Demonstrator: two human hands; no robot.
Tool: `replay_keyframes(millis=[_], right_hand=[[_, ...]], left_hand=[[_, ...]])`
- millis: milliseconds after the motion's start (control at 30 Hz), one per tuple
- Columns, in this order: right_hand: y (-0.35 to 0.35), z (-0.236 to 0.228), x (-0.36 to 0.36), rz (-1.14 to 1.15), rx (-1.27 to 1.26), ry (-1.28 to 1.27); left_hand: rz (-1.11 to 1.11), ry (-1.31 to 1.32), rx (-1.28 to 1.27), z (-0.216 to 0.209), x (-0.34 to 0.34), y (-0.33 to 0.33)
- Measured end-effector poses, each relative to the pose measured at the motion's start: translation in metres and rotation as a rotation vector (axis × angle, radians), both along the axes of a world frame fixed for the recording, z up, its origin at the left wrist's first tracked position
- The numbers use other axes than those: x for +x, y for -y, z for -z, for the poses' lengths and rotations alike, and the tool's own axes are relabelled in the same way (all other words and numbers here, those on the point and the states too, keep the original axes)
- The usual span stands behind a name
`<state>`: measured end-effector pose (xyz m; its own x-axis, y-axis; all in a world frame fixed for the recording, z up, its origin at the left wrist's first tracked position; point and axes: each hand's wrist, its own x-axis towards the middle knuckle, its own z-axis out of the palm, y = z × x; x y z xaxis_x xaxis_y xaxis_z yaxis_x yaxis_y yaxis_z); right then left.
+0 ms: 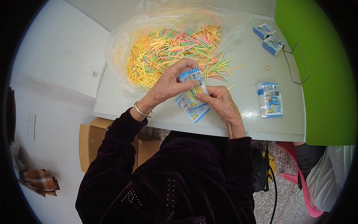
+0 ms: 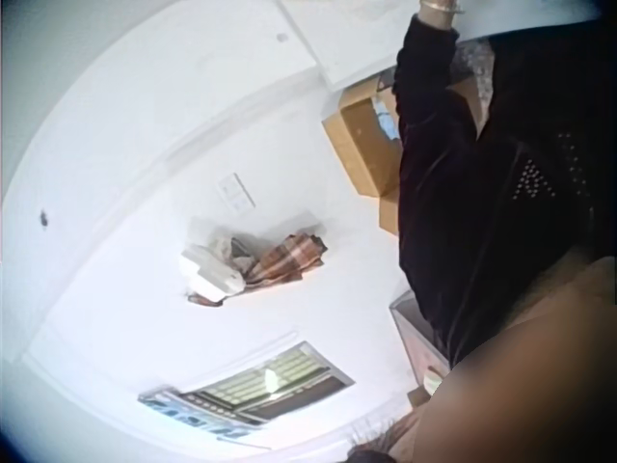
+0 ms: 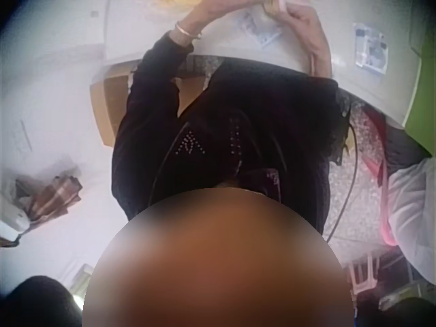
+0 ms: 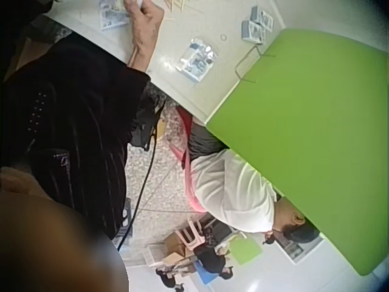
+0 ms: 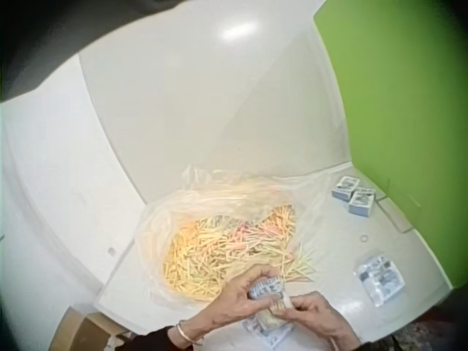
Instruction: Packaging thin colorful sticks into small plastic packets.
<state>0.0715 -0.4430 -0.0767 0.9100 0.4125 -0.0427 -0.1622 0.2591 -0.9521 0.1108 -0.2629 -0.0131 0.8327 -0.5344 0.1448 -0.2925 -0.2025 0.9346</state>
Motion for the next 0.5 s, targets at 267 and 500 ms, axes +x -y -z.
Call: replay_keyframes(millis=[267,500], right_hand=[[-0.003,-0.003,-0.004,-0.024,-0.052,0.026],[0.012,-0.005,-0.013,-0.152,-0.292,0.027]], left_hand=[[0.007,-0.08,-0.054,0.009,-0.005,-0.006],[0.042,-0.125,0.093,0.011,-0.021,-0.016]])
